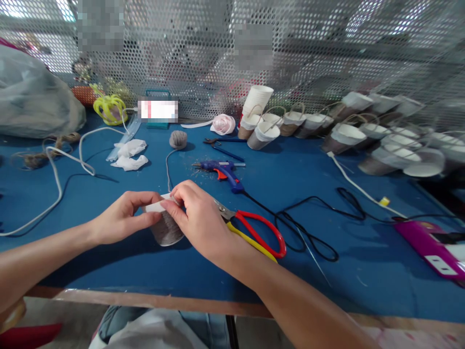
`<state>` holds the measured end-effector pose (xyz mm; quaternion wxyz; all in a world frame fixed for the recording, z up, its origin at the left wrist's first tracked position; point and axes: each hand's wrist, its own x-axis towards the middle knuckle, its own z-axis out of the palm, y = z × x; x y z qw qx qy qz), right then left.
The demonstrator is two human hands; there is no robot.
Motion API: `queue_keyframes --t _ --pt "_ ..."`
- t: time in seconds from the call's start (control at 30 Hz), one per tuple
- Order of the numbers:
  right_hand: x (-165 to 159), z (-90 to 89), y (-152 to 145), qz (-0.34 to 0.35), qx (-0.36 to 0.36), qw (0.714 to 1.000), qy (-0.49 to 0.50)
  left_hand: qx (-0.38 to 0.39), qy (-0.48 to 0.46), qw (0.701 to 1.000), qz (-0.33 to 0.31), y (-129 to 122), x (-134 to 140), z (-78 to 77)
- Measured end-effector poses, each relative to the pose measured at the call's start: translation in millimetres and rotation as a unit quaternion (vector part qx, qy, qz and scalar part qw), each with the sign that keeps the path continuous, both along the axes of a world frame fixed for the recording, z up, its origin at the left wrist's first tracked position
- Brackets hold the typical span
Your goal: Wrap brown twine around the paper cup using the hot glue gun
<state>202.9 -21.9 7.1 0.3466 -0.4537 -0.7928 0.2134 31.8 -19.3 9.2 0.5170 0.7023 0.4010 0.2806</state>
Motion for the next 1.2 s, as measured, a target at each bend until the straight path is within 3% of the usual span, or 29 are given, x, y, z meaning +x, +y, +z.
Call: queue_keyframes --t 0.23,0.4,0.5,0.63,0.7,0.77,0.83,0.9,1.0,1.03,1.1,1.13,1.2 --pt "7.1 9.7 3.7 0.009 -0.066 0.992 0.104 -0.018 -0.037 0.999 -0.034 1.0 -3.8 1.5" --pt "12.6 23.5 16.4 0.003 -0.225 0.942 0.247 -0.012 -0.045 0.998 -0.039 4.3 -7.0 -2.0" --pt "7.0 41.2 35.2 0.017 -0.249 0.925 0.285 -0.01 -0.053 0.998 -0.038 6.5 -7.9 -5.7" --pt "-20.4 63.6 64.6 0.061 -0.217 0.935 0.274 -0.003 -0.066 0.996 -0.053 8.3 -8.4 -10.7" --pt "-38.8 65.4 74.6 0.129 -0.224 0.935 0.244 -0.006 -0.082 0.995 -0.06 8.6 -8.6 -13.7" --pt "-53.5 60.2 80.7 0.207 -0.278 0.929 0.128 -0.019 -0.108 0.992 -0.056 8.6 -9.2 -17.0" --pt "-58.2 52.4 85.3 0.233 -0.322 0.918 -0.007 -0.025 -0.126 0.99 -0.056 8.7 -10.2 -20.1" --pt "-49.2 46.9 91.0 0.172 -0.283 0.942 -0.062 -0.027 -0.125 0.99 -0.052 9.1 -11.4 -22.3" --pt "-12.4 46.7 101.8 -0.005 -0.122 0.988 -0.094 -0.018 -0.125 0.991 -0.038 10.5 -12.8 -24.0" --pt "3.5 47.2 105.0 -0.063 -0.073 0.987 -0.129 -0.012 -0.123 0.992 -0.034 11.0 -13.0 -24.3" --pt "35.0 45.2 108.3 -0.178 -0.022 0.951 -0.254 0.005 -0.114 0.993 -0.019 12.1 -13.1 -24.7" --pt "48.8 41.7 108.2 -0.193 -0.043 0.928 -0.315 0.016 -0.109 0.994 -0.009 12.6 -13.1 -24.9" --pt "69.6 29.5 105.0 -0.201 -0.091 0.911 -0.348 0.037 -0.096 0.995 0.011 13.7 -13.2 -25.4"
